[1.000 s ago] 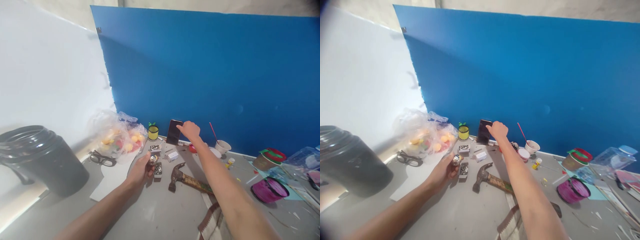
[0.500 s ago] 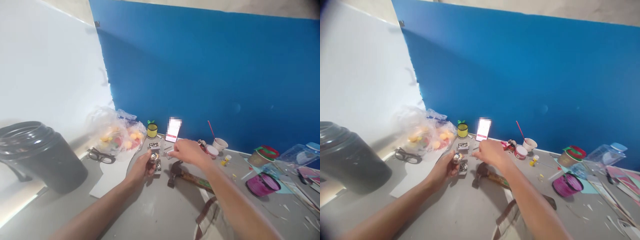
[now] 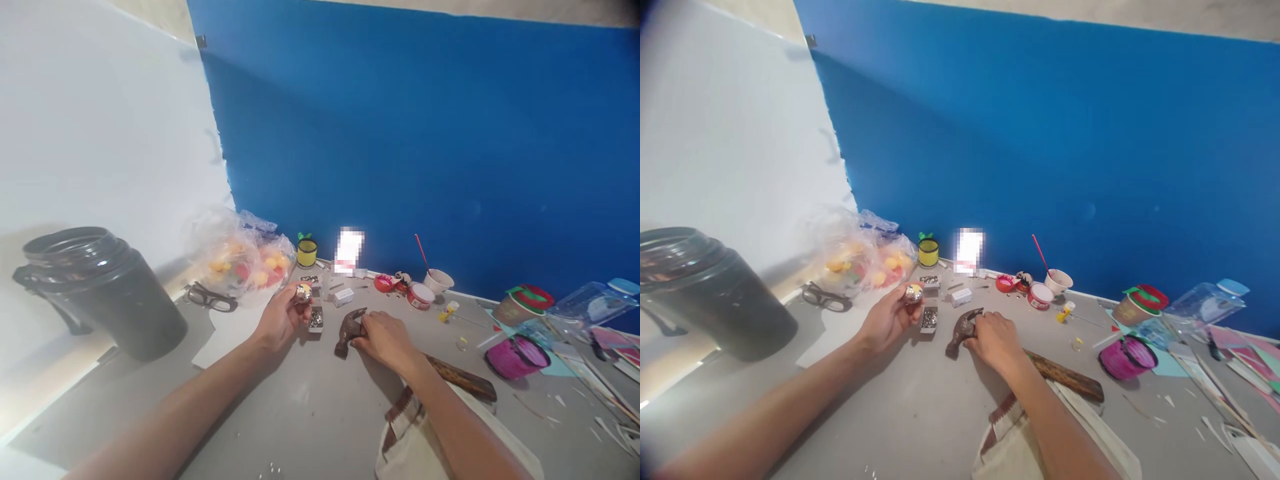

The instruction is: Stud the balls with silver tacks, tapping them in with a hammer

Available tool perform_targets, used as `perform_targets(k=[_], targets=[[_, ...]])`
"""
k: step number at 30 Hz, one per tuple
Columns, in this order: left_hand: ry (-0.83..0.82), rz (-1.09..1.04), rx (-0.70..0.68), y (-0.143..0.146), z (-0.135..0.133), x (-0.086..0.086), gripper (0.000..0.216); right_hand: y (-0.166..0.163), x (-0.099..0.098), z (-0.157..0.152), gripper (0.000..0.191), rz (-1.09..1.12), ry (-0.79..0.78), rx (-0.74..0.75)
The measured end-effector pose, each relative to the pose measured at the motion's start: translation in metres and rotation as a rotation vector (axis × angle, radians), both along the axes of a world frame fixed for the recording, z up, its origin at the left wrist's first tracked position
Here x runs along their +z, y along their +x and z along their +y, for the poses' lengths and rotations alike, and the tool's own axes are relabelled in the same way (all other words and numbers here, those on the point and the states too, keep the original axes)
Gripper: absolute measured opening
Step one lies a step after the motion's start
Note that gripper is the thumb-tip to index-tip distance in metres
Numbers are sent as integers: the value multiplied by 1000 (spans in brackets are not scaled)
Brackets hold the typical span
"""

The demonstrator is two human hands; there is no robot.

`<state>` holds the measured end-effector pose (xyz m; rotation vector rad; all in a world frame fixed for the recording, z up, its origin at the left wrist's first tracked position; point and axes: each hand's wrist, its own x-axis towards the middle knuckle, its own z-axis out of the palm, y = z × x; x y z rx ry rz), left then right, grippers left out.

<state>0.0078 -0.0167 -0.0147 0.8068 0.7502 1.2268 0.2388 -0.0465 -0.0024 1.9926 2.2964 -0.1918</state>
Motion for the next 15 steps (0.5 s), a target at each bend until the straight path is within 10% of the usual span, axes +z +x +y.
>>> perform_targets(k=[15], targets=[[140, 195, -195, 0, -9, -6, 33, 9, -9, 6, 24, 64, 13, 77]])
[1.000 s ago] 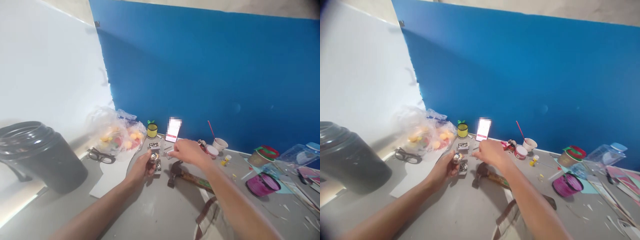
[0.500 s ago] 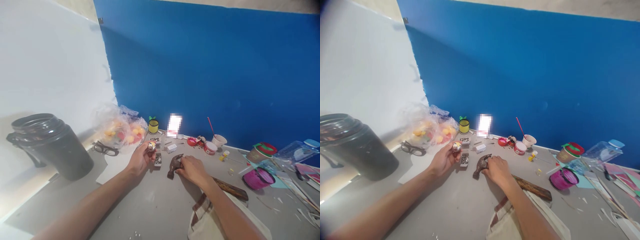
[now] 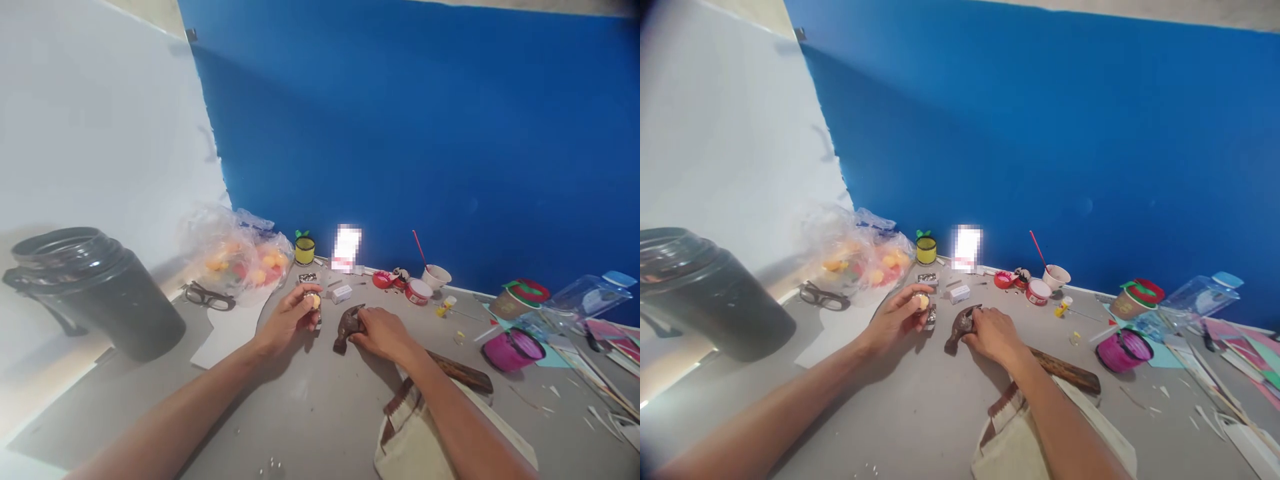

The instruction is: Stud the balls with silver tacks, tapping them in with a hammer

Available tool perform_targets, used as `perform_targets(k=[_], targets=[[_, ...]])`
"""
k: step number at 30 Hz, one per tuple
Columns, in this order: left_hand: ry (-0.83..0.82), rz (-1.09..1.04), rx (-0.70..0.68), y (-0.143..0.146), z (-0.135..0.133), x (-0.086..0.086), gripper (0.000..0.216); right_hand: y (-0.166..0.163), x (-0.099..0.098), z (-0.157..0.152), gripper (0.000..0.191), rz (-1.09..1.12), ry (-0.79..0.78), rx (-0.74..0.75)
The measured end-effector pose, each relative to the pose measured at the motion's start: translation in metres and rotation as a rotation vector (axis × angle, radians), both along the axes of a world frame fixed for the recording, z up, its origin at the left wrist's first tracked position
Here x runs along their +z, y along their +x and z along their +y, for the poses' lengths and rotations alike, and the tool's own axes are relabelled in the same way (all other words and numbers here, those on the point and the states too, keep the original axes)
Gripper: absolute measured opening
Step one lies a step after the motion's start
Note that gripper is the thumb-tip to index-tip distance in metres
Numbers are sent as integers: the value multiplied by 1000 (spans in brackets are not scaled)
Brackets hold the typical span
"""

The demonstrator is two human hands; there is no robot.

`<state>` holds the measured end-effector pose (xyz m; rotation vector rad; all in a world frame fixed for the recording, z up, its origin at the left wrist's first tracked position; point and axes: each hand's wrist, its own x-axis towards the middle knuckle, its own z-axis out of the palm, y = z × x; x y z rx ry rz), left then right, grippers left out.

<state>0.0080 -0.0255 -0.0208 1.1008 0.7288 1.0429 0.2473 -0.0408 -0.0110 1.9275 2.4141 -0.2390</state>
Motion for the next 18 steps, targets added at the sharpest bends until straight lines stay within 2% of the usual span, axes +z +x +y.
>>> perform_targets(k=[3, 12, 18], targets=[[39, 48, 12, 0, 0, -4, 37, 3, -1, 3, 25, 32, -12, -9], [84, 164, 6, 4, -3, -5, 31, 7, -4, 6, 23, 125, -25, -7], [47, 161, -1, 3, -5, 1, 29, 9, -9, 11, 25, 134, -24, -4]])
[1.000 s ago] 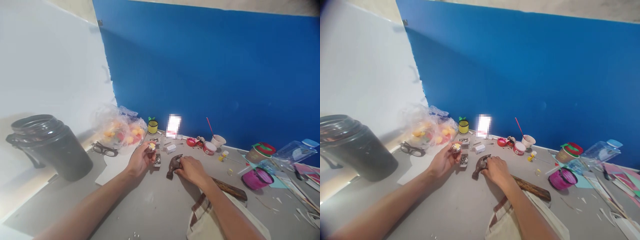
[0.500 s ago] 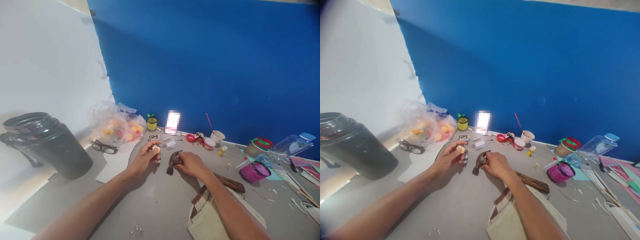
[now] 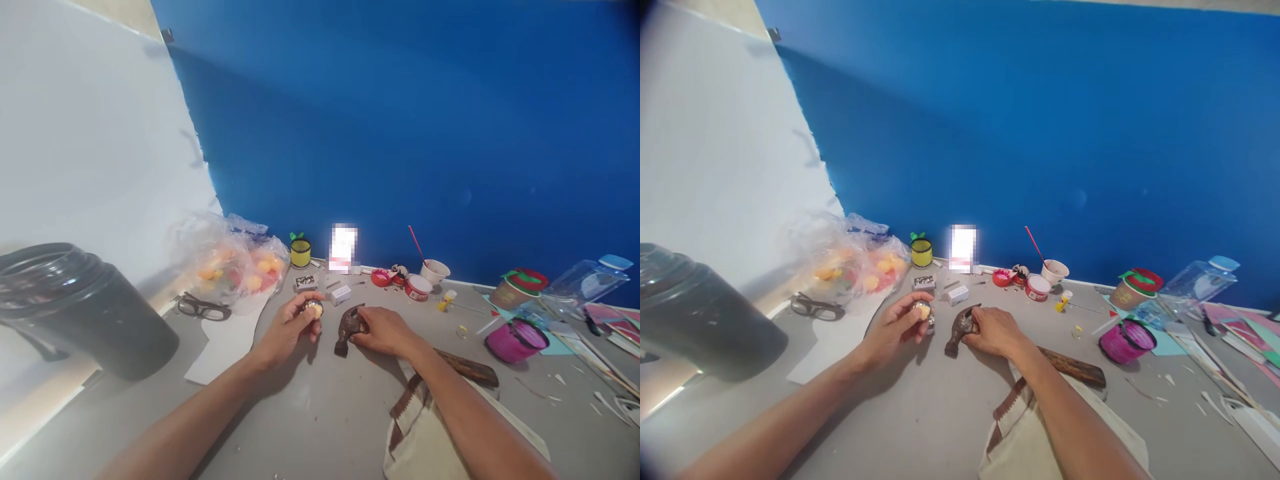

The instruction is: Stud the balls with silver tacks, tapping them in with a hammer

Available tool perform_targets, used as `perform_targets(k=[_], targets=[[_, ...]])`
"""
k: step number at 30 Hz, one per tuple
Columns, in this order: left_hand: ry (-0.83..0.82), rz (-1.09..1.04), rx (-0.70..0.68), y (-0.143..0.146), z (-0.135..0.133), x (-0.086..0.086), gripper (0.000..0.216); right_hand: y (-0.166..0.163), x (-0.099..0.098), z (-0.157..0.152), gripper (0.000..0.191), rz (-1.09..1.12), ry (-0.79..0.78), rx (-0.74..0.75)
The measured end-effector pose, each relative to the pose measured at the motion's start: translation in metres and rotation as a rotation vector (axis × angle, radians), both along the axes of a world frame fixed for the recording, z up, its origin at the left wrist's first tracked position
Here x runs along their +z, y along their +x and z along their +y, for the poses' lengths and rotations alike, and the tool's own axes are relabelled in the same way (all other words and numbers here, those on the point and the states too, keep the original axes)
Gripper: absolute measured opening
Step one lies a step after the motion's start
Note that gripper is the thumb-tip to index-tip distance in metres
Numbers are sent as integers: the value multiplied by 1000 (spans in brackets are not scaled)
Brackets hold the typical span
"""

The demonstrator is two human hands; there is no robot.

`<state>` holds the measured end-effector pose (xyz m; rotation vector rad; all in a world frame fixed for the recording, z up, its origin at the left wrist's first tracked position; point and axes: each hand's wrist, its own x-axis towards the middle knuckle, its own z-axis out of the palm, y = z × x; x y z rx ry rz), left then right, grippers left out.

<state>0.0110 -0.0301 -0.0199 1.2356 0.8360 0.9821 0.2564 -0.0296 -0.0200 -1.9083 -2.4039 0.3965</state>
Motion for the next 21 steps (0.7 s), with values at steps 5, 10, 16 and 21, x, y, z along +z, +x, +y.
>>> perform_targets(k=[5, 10, 16, 21], targets=[[-98, -135, 149, -7, 11, 8, 19, 2, -1, 0, 25, 15, 2, 4], [-31, -22, 257, -18, 22, 9, 21, 4, -1, 0, 28, 3, -4, 3], [295, 622, 248, -29, 35, 6, 15, 5, 0, 1, 29, -16, -17, 18], [703, 1140, -34, -18, 48, 14, 26, 6, -1, 2, 30, -18, -24, 26]])
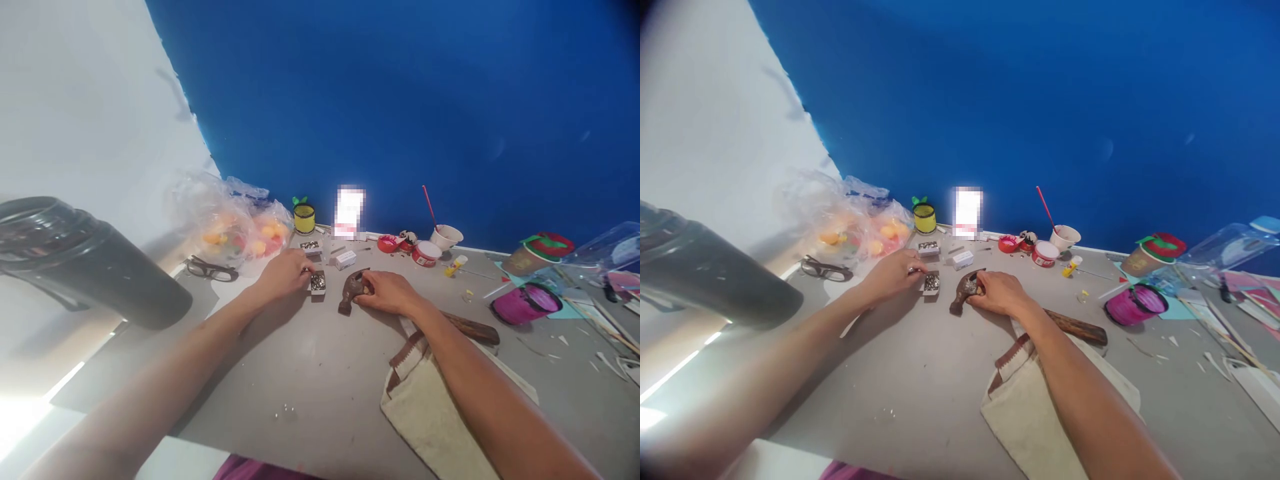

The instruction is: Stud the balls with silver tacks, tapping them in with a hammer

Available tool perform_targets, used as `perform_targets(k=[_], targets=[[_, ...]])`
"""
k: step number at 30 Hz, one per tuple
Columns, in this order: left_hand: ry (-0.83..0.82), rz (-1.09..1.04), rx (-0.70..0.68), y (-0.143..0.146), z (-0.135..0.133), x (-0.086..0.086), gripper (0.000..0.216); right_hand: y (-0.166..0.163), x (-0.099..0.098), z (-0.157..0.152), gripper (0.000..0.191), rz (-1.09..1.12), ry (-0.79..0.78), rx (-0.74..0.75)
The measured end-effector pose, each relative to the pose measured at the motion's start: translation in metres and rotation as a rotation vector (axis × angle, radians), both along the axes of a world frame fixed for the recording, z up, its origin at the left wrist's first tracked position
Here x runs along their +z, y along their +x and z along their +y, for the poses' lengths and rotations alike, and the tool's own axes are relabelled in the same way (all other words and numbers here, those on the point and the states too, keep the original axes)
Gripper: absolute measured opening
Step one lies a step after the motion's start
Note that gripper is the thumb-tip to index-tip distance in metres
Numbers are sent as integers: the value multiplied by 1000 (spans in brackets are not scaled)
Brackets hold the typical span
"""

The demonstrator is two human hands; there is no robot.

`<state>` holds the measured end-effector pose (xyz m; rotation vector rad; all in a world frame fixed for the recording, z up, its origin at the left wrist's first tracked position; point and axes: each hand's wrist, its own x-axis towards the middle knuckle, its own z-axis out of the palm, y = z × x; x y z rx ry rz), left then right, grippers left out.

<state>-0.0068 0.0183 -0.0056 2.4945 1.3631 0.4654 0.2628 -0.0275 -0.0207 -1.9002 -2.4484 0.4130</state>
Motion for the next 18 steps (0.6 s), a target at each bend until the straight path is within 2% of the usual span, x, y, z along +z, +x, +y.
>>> perform_targets(k=[2, 4, 10, 18], targets=[[38, 173, -91, 11, 5, 4, 23, 1, 0, 1, 29, -2, -3, 1], [28, 256, -137, 21, 9, 6, 17, 1, -1, 1, 29, -4, -8, 3], [16, 248, -148, 39, 14, -3, 9, 1, 0, 1, 30, -35, -9, 4], [3, 216, -175, 41, 5, -9, 8, 2, -1, 3, 31, -17, -17, 10]])
